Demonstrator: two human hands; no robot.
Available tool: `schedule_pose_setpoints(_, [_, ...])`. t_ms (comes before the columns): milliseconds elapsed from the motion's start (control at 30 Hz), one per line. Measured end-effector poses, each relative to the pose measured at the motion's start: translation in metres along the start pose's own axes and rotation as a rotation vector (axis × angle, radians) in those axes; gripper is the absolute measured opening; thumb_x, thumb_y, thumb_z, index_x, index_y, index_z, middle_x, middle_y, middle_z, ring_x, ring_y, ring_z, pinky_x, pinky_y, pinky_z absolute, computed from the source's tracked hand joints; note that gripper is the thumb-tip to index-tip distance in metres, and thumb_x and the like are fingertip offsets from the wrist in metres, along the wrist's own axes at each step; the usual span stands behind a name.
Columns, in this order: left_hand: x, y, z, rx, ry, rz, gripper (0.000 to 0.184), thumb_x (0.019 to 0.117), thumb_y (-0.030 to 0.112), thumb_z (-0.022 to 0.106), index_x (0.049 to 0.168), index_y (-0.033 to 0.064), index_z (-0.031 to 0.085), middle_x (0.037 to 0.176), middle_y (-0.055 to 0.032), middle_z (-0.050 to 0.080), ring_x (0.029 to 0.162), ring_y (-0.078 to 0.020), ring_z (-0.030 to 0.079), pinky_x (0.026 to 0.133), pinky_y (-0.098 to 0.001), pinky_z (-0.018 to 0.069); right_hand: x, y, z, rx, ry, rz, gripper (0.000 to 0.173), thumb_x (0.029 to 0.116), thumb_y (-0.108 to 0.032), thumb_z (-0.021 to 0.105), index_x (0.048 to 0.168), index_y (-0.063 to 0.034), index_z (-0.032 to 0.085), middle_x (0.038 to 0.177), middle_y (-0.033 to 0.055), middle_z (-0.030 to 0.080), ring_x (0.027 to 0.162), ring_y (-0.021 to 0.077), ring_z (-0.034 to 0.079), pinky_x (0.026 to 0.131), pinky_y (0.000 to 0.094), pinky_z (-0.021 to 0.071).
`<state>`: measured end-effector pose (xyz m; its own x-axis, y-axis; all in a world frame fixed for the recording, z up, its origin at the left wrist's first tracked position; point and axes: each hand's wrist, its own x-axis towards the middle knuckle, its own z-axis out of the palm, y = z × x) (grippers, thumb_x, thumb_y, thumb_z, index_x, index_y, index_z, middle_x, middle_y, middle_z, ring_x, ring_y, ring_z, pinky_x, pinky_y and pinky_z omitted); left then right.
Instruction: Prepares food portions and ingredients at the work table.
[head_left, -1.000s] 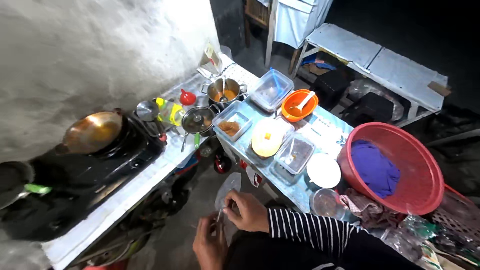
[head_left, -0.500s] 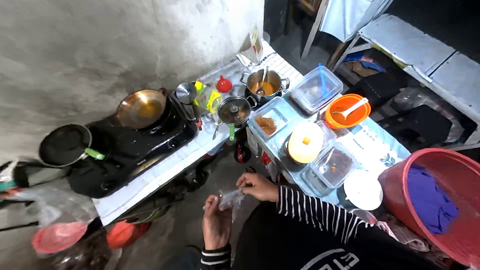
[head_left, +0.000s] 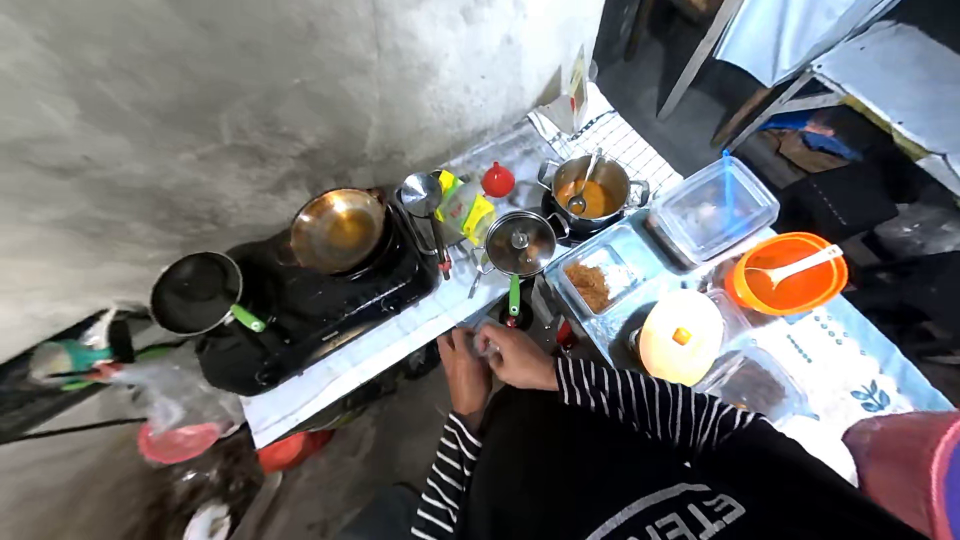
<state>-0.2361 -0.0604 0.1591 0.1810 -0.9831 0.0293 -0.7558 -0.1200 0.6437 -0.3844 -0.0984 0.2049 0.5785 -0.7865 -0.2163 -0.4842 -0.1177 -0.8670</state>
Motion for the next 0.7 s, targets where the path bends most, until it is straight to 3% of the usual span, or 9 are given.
schedule_pose_setpoints(67, [0.011,-0.002,-0.003,0.067,0.005,0.005,0.034,0.0824,0.007,0.072,0.115,0.0006,0.065,0.117,-0.0265,0.058,0.108,-0.0422,0.06,0.091,-0.0537,0.0541,0.027,0.007,-0.004,-0.16,0.044,0.067,0.029,0.091,-0.012,0.066,0.12,-0.0102,0.063,0.118,0.0118,0.068,0.104,0.0286,0.069,0.086,0.0508,0.0579])
schedule_pose_setpoints(167, [0.023,-0.004,-0.014,0.077,-0.01,-0.028,0.033,0.0776,0.0,0.074,0.11,0.0006,0.065,0.117,-0.0243,0.058,0.104,-0.0365,0.063,0.087,-0.0479,0.0578,0.053,0.015,0.002,-0.351,0.036,-0.031,0.03,0.0896,-0.01,0.069,0.119,-0.01,0.063,0.126,0.0158,0.059,0.104,0.0333,0.066,0.077,0.0508,0.0607])
schedule_pose_setpoints(233, [0.029,-0.013,-0.021,0.051,0.017,-0.031,0.025,0.0803,0.0,0.074,0.104,0.0006,0.067,0.11,-0.0201,0.062,0.097,-0.0309,0.065,0.082,-0.0444,0.0587,0.059,0.015,0.003,-0.441,0.057,-0.18,0.027,0.0927,-0.007,0.063,0.119,-0.0124,0.064,0.133,0.0136,0.057,0.119,0.0336,0.059,0.089,0.0486,0.0575])
schedule_pose_setpoints(333, [0.041,-0.026,-0.031,0.02,0.065,-0.083,0.018,0.083,0.004,0.072,0.1,0.0007,0.069,0.096,-0.0147,0.064,0.083,-0.0248,0.065,0.074,-0.0413,0.0579,0.062,0.015,-0.001,-0.514,0.107,-0.463,0.02,0.1032,-0.019,0.055,0.117,-0.0197,0.069,0.144,0.0059,0.057,0.137,0.0282,0.05,0.111,0.0494,0.0449])
schedule_pose_setpoints(400, [0.049,-0.033,-0.04,-0.006,0.086,-0.17,0.017,0.0825,0.004,0.072,0.098,0.0001,0.068,0.091,-0.0135,0.063,0.078,-0.0235,0.063,0.071,-0.0407,0.0559,0.064,0.015,-0.001,-0.548,0.089,-0.539,0.026,0.1041,-0.041,0.056,0.116,-0.023,0.072,0.155,0.0033,0.051,0.146,0.0283,0.043,0.118,0.0555,0.0362])
schedule_pose_setpoints(467, [0.057,-0.04,-0.05,-0.037,0.081,-0.268,0.017,0.0834,0.005,0.073,0.098,-0.001,0.067,0.091,-0.014,0.062,0.078,-0.0234,0.062,0.072,-0.0411,0.055,0.07,0.017,0.002,-0.523,0.035,-0.509,0.044,0.1005,-0.061,0.053,0.11,-0.0247,0.075,0.164,-0.0006,0.04,0.154,0.0277,0.031,0.123,0.0586,0.0279])
schedule_pose_setpoints(533, [0.064,-0.052,-0.059,-0.052,0.088,-0.328,0.016,0.0816,0.003,0.072,0.096,-0.0011,0.066,0.09,-0.0131,0.062,0.077,-0.0225,0.061,0.071,-0.0407,0.054,0.079,0.018,0.005,-0.464,-0.008,-0.518,0.038,0.101,-0.056,0.056,0.104,-0.0246,0.077,0.164,-0.0015,0.041,0.154,0.0271,0.029,0.124,0.0575,0.0264])
schedule_pose_setpoints(633, [0.07,-0.078,-0.075,-0.318,-0.045,-0.335,0.032,0.0837,0.008,0.075,0.11,-0.0022,0.061,0.101,-0.0131,0.066,0.083,-0.0201,0.066,0.074,-0.0382,0.0574,0.092,0.017,0.01,-0.366,0.041,-0.505,0.025,0.1036,-0.04,0.059,0.104,-0.0253,0.078,0.157,0.0003,0.049,0.151,0.0267,0.035,0.122,0.0544,0.0323])
schedule_pose_setpoints(700, [0.07,-0.097,-0.09,-0.635,-0.239,-0.212,0.062,0.0882,0.028,0.078,0.138,0.0007,0.052,0.133,-0.0135,0.061,0.117,-0.0233,0.063,0.097,-0.0407,0.0566,0.102,0.02,0.016,-0.224,0.058,-0.455,0.024,0.1027,-0.041,0.061,0.103,-0.0247,0.079,0.156,0.0033,0.051,0.15,0.0259,0.037,0.121,0.0528,0.0346])
